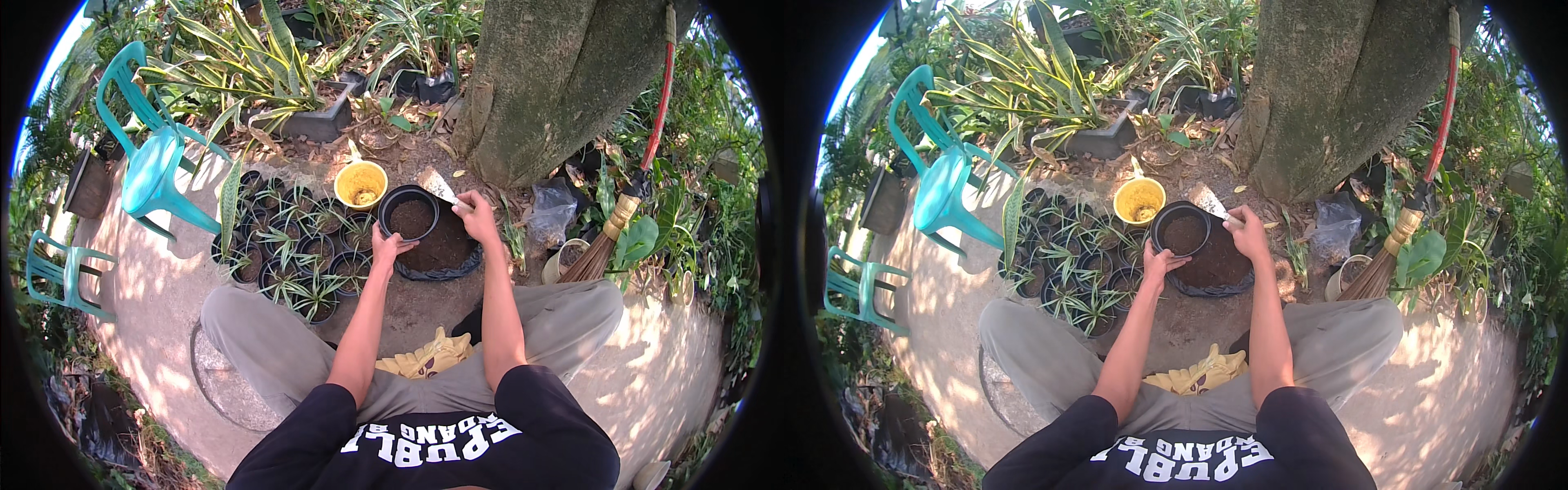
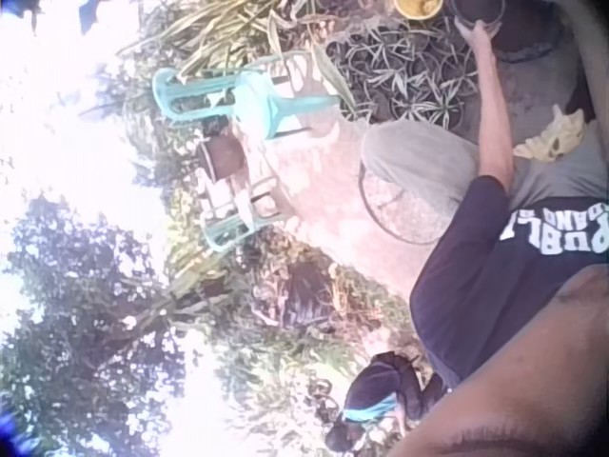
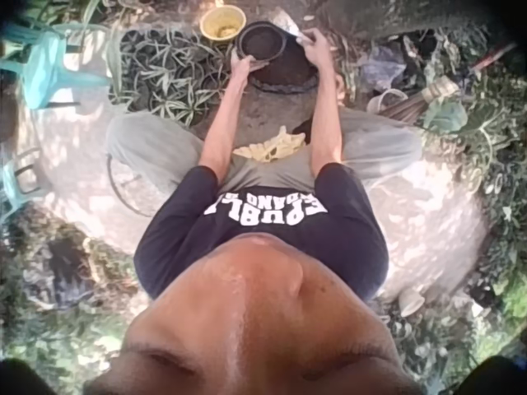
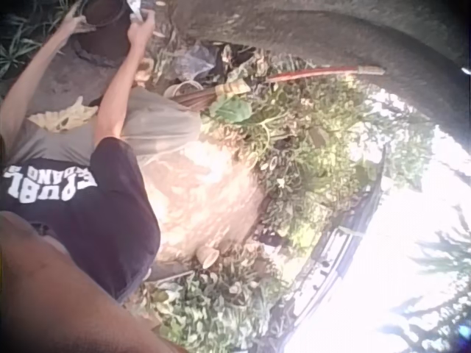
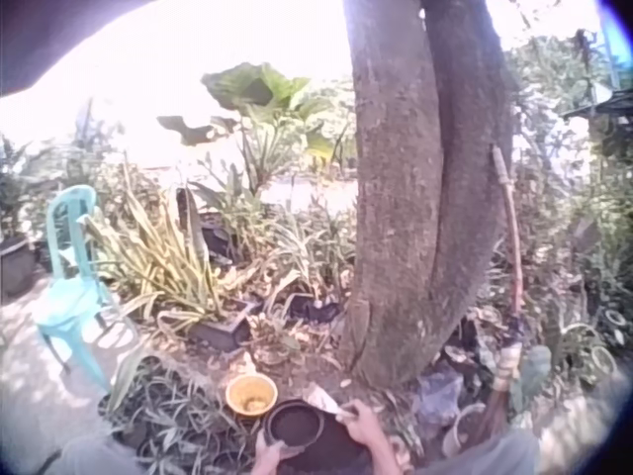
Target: The person scoops soil from a polybag into a small black pot using a plastic spoon and then places a small seedling into the pot by hand.
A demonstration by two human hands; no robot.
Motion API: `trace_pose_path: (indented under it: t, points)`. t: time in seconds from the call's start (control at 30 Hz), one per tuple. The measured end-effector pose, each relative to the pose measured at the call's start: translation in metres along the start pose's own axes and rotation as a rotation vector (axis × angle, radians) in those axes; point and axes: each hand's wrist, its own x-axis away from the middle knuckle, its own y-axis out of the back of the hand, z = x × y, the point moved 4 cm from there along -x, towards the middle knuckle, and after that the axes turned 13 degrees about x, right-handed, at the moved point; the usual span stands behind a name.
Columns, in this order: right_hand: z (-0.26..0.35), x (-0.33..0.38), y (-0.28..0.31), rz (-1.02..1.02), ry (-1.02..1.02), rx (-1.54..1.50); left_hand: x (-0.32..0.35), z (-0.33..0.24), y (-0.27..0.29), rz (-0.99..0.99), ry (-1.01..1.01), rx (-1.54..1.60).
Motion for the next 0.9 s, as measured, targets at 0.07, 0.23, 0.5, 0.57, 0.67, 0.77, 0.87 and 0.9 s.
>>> trace_pose_path:
  t: [0.07,0.23,0.5,0.57,0.67,0.77,0.87,0.9]
  points:
    - [-0.003,-0.004,-0.004,0.004,0.002,-0.03,-0.004,-0.003,0.005,-0.028,-0.066,0.028]
    - [-0.044,-0.004,-0.016,-0.025,-0.041,-0.142,-0.004,-0.004,0.01,-0.003,-0.062,-0.046]
    - [-0.13,0.024,-0.058,0.096,-0.248,0.095,-0.006,-0.033,0.02,-0.057,-0.116,0.003]
    - [-0.159,0.036,-0.073,0.158,-0.303,0.179,-0.008,-0.035,0.02,-0.062,-0.116,0.016]
    - [-0.178,0.055,-0.095,0.254,-0.398,0.32,-0.007,-0.04,0.023,-0.065,-0.119,0.0]
    - [-0.176,0.069,-0.111,0.3,-0.47,0.363,-0.005,-0.045,0.027,-0.054,-0.127,-0.058]
    - [-0.175,0.074,-0.119,0.298,-0.532,0.385,0.001,-0.049,0.025,-0.084,-0.13,-0.051]
    - [-0.173,0.074,-0.122,0.293,-0.538,0.389,0.001,-0.051,0.027,-0.086,-0.131,-0.054]
